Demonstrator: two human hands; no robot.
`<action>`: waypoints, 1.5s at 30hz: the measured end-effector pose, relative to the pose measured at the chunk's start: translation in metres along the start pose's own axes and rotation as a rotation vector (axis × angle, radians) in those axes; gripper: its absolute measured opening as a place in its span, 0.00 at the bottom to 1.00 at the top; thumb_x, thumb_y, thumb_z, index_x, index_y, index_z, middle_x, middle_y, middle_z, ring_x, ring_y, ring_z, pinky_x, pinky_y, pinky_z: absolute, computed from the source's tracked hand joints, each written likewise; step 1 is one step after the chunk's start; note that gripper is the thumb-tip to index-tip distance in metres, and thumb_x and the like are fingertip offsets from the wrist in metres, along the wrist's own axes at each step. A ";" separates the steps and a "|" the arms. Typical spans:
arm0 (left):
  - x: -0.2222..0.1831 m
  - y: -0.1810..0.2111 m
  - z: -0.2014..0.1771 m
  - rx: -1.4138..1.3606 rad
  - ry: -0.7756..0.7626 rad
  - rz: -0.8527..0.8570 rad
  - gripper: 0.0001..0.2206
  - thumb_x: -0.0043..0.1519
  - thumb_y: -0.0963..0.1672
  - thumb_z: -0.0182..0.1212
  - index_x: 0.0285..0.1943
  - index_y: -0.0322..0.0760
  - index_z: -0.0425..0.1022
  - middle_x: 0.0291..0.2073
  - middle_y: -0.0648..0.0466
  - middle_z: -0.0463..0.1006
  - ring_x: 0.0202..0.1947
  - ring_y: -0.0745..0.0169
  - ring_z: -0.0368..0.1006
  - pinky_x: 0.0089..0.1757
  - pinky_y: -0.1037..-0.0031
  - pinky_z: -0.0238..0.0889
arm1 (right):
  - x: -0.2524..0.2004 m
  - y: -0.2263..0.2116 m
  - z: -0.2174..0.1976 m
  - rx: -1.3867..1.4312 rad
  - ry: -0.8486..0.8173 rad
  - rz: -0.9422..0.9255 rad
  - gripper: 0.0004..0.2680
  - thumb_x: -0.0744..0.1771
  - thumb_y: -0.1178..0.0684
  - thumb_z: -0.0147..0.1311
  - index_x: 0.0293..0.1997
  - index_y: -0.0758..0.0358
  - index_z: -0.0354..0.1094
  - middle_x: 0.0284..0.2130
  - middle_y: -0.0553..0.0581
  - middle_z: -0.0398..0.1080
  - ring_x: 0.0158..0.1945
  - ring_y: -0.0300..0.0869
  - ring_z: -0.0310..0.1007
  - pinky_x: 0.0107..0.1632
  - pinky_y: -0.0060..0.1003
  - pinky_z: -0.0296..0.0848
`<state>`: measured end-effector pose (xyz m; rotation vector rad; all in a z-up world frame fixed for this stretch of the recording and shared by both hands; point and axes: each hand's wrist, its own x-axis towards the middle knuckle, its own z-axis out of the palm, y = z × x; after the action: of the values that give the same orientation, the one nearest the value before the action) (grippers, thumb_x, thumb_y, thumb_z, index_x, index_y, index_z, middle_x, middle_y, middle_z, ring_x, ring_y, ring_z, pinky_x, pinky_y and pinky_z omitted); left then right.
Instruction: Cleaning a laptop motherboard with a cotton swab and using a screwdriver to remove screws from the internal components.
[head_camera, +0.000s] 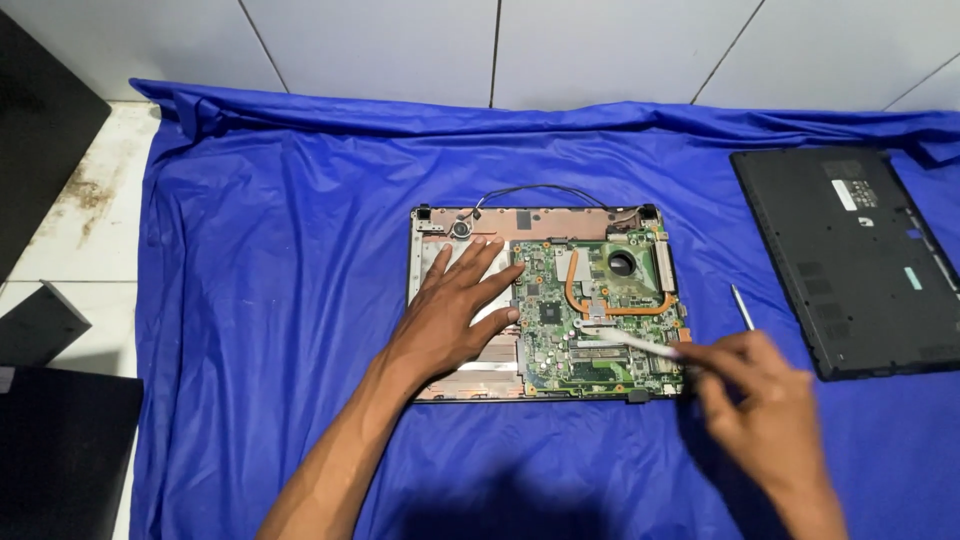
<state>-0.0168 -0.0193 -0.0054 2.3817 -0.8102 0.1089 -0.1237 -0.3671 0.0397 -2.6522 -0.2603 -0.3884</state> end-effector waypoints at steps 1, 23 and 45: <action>0.000 0.000 0.000 0.001 0.003 -0.002 0.25 0.68 0.52 0.54 0.74 0.48 0.63 0.76 0.45 0.56 0.76 0.42 0.47 0.69 0.48 0.32 | 0.003 -0.010 0.002 0.000 0.000 -0.004 0.13 0.65 0.59 0.55 0.51 0.47 0.79 0.36 0.48 0.72 0.32 0.39 0.72 0.36 0.36 0.69; 0.000 0.002 -0.002 -0.023 -0.008 -0.009 0.24 0.68 0.52 0.54 0.74 0.48 0.64 0.76 0.46 0.54 0.77 0.44 0.45 0.69 0.48 0.30 | 0.027 -0.031 0.011 0.055 -0.155 -0.112 0.08 0.66 0.52 0.56 0.45 0.41 0.80 0.38 0.42 0.75 0.41 0.36 0.77 0.38 0.39 0.61; 0.000 0.004 -0.005 -0.029 0.004 -0.004 0.24 0.67 0.51 0.56 0.73 0.48 0.65 0.75 0.43 0.57 0.76 0.42 0.48 0.69 0.48 0.32 | -0.036 -0.039 0.017 0.067 0.001 -0.125 0.10 0.65 0.56 0.59 0.49 0.45 0.77 0.41 0.43 0.74 0.47 0.33 0.75 0.49 0.32 0.56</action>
<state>-0.0185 -0.0190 0.0013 2.3551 -0.7999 0.0992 -0.1634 -0.3295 0.0294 -2.5770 -0.4331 -0.4135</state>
